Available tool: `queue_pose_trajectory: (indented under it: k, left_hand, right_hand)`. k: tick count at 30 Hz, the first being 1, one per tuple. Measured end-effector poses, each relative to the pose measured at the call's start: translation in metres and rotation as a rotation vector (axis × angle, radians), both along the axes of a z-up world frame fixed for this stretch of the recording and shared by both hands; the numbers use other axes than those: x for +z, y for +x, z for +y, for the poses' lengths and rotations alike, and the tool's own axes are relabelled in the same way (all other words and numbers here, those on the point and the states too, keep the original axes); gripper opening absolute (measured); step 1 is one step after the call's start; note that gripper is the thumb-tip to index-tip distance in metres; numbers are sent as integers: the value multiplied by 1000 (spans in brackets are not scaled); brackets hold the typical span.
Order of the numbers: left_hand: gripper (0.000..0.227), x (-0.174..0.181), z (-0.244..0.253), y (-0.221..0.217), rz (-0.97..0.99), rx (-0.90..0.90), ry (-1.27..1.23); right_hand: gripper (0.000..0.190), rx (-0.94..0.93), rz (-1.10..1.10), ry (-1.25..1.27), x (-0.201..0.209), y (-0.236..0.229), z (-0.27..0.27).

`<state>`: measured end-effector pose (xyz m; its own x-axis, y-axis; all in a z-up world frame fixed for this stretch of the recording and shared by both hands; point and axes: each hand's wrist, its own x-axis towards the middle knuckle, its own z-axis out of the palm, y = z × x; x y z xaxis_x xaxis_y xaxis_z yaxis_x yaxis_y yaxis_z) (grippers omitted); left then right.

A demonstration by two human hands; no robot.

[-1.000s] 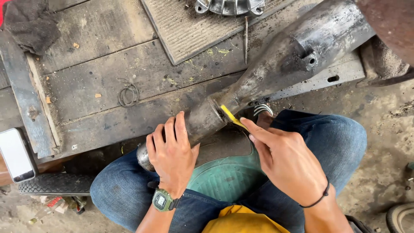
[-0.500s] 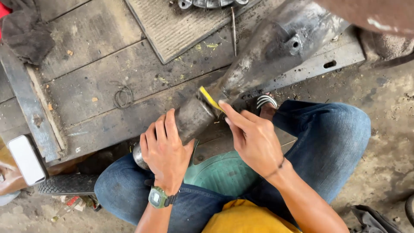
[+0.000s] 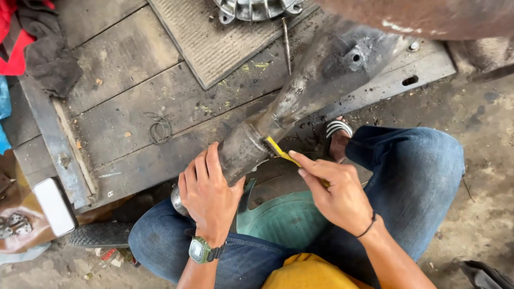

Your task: The person sits on a low stool and uses a yellow brush to scrub the surface of a large, dark metal exhaust pipe. They rotate the pipe to clean different sections, focusing on the joints and seams.

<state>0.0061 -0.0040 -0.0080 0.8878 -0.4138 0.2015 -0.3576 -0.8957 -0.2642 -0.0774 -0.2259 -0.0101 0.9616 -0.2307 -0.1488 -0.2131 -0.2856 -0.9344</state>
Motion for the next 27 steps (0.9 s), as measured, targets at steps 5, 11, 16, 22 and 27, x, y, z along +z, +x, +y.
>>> queue_pose_trajectory:
  k: [5, 11, 16, 22, 27]
  left_hand:
    - [80, 0, 1, 0, 11, -12, -2]
    - [79, -1, 1, 0, 10, 15, -9]
    - [82, -1, 5, 1, 18, -10, 2]
    - [76, -1, 3, 0, 15, -6, 1]
    - [77, 2, 0, 1, 24, 5, -13]
  right_hand:
    - [35, 20, 35, 152, -4, 22, 1]
    - [34, 27, -28, 138, 9, 32, 0]
    - [34, 54, -122, 35, 11, 26, 1]
    - [33, 28, -55, -31, -1, 22, 3]
    - [35, 43, -78, 29, 1, 13, -3]
